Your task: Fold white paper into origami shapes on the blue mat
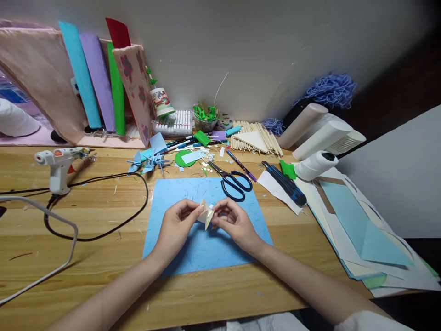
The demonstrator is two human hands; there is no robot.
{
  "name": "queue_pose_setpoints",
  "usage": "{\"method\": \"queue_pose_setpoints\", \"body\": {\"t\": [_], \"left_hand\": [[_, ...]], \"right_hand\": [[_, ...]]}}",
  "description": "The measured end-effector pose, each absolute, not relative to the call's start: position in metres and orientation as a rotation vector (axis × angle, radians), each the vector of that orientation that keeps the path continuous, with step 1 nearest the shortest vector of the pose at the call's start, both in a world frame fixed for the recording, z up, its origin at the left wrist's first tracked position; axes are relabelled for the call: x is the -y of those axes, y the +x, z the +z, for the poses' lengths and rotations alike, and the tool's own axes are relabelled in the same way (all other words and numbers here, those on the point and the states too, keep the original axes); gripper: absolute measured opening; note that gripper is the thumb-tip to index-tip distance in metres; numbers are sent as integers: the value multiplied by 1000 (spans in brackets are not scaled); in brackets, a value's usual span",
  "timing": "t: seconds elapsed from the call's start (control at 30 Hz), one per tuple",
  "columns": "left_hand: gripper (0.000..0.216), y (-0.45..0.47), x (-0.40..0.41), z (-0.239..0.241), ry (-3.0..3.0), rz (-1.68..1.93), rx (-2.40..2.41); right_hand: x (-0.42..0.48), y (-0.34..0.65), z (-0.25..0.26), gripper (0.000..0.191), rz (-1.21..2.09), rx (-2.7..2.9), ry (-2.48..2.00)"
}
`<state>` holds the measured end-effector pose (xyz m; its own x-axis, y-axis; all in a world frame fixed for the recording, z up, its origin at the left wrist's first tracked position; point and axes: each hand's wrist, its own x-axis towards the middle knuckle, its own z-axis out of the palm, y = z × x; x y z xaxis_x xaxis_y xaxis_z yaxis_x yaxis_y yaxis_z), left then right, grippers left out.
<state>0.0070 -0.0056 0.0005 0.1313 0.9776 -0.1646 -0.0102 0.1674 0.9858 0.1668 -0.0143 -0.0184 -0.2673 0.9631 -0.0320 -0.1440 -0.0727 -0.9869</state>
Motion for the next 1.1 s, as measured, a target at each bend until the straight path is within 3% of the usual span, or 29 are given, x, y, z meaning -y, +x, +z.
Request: {"method": "queue_pose_setpoints", "body": {"t": [0.2, 0.37, 0.7, 1.1], "left_hand": [[15, 9, 9, 2, 1240, 969, -1146], [17, 9, 10, 1, 1228, 929, -1120], [19, 11, 9, 1, 1130, 848, -1022], [33, 8, 6, 1, 994, 875, -1074]], "right_hand": [[14, 171, -18, 28, 1444, 1343, -1025], [15, 169, -17, 16, 1356, 1353, -1091], [11, 170, -18, 18, 1414, 1284, -1121], [11, 177, -7, 16, 1133, 1705, -1064]]}}
